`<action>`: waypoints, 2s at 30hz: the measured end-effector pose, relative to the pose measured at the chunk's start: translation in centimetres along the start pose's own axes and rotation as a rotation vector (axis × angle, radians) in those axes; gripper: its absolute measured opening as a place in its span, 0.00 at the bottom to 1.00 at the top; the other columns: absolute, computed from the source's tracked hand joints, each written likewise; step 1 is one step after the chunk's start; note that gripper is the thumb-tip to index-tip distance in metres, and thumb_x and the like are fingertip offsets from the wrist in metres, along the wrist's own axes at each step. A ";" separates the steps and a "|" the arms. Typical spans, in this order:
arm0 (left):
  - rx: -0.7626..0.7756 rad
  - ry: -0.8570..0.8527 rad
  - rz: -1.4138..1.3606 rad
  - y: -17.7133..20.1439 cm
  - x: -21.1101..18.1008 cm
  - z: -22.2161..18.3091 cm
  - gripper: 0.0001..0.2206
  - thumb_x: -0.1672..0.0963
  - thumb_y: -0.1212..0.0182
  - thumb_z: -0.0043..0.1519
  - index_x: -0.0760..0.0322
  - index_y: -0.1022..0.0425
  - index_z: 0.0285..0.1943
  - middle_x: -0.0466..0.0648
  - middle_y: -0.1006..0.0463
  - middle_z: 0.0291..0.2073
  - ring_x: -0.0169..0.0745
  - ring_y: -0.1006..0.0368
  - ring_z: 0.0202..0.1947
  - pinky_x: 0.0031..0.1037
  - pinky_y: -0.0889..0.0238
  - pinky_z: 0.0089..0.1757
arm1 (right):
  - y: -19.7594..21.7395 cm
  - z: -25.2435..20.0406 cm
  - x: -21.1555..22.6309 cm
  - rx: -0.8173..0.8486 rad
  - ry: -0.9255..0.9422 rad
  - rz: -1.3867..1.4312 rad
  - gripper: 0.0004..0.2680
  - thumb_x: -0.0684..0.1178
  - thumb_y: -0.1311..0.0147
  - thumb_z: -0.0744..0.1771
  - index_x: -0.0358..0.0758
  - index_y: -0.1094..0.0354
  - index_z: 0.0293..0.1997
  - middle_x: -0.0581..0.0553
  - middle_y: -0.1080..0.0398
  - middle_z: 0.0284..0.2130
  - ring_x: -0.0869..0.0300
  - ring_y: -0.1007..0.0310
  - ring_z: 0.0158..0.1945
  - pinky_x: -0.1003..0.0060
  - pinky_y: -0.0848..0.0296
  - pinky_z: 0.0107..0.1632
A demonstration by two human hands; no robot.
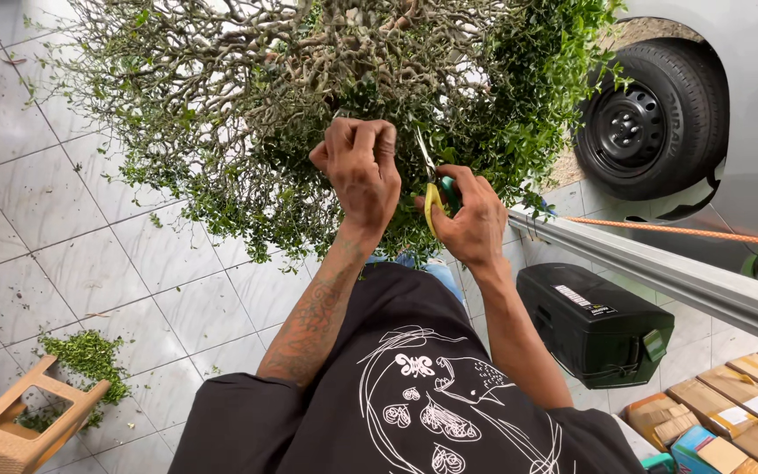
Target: The person trims a bonsai tree using yellow-handled scissors, carefully cutting small branches and leaves while holding the foliage with the left hand. The trimmed leaves fall onto the tiled floor below.
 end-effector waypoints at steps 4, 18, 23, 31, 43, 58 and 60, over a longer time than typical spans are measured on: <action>0.019 -0.038 0.133 -0.6 -0.4 0.1 0.09 0.52 0.34 0.64 0.55 0.22 0.49 0.40 0.36 0.36 0.37 0.35 0.38 0.42 0.53 0.48 | -0.1 0.0 0.0 -0.002 0.028 -0.035 0.15 0.58 0.34 0.65 0.49 0.30 0.52 0.50 0.29 0.23 0.54 0.30 0.34 0.54 0.28 0.40; -0.085 0.005 0.069 -1.3 -0.5 0.1 0.05 0.60 0.29 0.56 0.53 0.19 0.33 0.34 0.33 0.33 0.33 0.36 0.37 0.38 0.53 0.46 | -0.2 -0.4 -0.5 -0.007 -0.009 -0.018 0.15 0.58 0.32 0.64 0.51 0.29 0.52 0.50 0.29 0.23 0.53 0.29 0.34 0.54 0.27 0.42; -0.101 0.050 -0.023 -1.1 0.7 -0.1 0.08 0.61 0.26 0.52 0.53 0.22 0.30 0.34 0.37 0.31 0.32 0.38 0.35 0.37 0.54 0.46 | -0.2 -0.5 -0.6 -0.009 -0.006 0.011 0.15 0.57 0.32 0.64 0.50 0.30 0.52 0.50 0.29 0.23 0.53 0.29 0.34 0.55 0.28 0.41; -0.052 -0.011 -0.104 0.4 1.1 -0.3 0.08 0.59 0.28 0.55 0.55 0.24 0.30 0.36 0.37 0.30 0.34 0.37 0.34 0.35 0.52 0.45 | -0.5 -0.6 -0.9 0.001 -0.007 0.017 0.16 0.57 0.31 0.63 0.49 0.29 0.52 0.50 0.28 0.24 0.54 0.29 0.34 0.56 0.29 0.41; 0.031 -0.067 0.296 -0.4 -0.5 0.6 0.07 0.53 0.30 0.58 0.52 0.18 0.43 0.41 0.36 0.37 0.36 0.35 0.38 0.41 0.48 0.46 | -0.3 -0.3 0.2 -0.005 0.010 0.000 0.15 0.56 0.32 0.64 0.50 0.29 0.53 0.50 0.28 0.24 0.53 0.28 0.36 0.55 0.28 0.43; -0.021 -0.080 0.324 -1.0 -0.2 0.6 0.09 0.60 0.28 0.48 0.50 0.19 0.33 0.36 0.38 0.33 0.36 0.35 0.37 0.39 0.50 0.42 | 0.0 -0.8 0.1 -0.012 -0.028 0.014 0.15 0.56 0.33 0.63 0.50 0.29 0.53 0.49 0.28 0.23 0.53 0.28 0.35 0.55 0.27 0.42; 0.007 -0.043 0.352 -1.0 -0.2 0.8 0.09 0.59 0.28 0.47 0.50 0.20 0.33 0.36 0.37 0.33 0.35 0.36 0.37 0.40 0.48 0.42 | 0.1 -0.9 0.1 -0.016 -0.022 -0.006 0.15 0.56 0.33 0.63 0.51 0.30 0.52 0.48 0.29 0.23 0.53 0.28 0.35 0.54 0.27 0.42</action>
Point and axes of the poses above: each hand's wrist, its own z-axis towards the middle knuckle, its own y-axis out of the back of the hand, x = y × z, the point moved 1 cm from there along z, towards the middle knuckle
